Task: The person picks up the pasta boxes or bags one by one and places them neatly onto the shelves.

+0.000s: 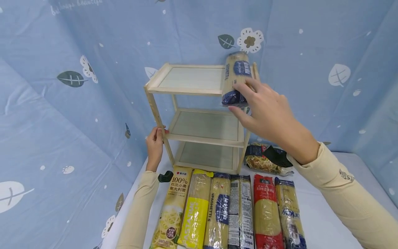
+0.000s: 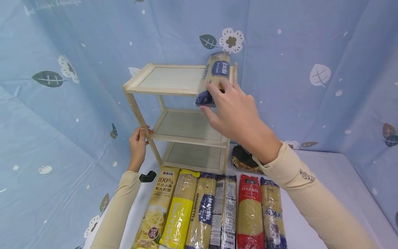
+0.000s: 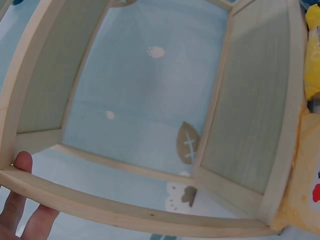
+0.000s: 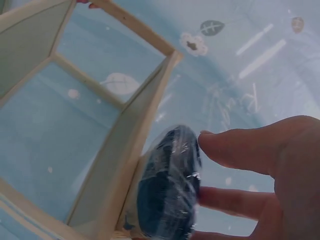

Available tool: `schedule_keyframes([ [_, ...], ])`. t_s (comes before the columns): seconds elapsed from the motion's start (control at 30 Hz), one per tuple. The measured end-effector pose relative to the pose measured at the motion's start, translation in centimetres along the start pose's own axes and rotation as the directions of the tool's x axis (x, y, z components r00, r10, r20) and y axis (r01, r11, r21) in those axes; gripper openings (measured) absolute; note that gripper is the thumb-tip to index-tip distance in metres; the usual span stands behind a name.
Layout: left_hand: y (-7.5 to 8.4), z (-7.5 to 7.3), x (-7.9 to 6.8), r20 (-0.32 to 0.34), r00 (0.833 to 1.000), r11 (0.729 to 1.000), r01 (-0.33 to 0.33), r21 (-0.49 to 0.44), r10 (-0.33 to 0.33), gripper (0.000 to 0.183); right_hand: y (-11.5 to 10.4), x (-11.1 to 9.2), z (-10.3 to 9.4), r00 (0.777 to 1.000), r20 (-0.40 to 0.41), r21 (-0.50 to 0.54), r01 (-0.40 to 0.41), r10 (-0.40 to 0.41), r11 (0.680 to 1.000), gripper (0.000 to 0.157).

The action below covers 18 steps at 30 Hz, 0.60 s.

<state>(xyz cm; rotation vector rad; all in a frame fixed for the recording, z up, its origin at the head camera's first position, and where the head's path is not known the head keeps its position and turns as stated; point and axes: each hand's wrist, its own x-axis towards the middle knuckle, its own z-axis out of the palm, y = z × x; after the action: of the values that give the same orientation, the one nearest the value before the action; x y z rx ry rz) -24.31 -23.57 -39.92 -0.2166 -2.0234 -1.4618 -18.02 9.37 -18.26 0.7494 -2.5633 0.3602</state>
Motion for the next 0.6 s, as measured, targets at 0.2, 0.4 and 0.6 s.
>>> schedule_keyframes([
  [0.2,-0.1,0.1,-0.1,0.003,1.000,1.000,0.007,-0.023,-0.007,0.028,0.0,-1.3,-0.6,0.997,-0.063,0.019,0.045,-0.044,0.999,0.050],
  [0.4,0.2,0.0,-0.3,0.007,1.000,1.000,0.014,-0.026,-0.014,0.029,-0.2,-3.0,-1.6,0.987,-0.116,0.005,0.110,-0.108,0.994,0.048],
  [0.6,0.5,-0.2,-0.3,0.008,1.000,0.999,0.014,-0.031,-0.014,0.029,0.4,-5.6,-2.4,0.978,-0.154,0.000,0.144,-0.142,0.990,0.048],
])
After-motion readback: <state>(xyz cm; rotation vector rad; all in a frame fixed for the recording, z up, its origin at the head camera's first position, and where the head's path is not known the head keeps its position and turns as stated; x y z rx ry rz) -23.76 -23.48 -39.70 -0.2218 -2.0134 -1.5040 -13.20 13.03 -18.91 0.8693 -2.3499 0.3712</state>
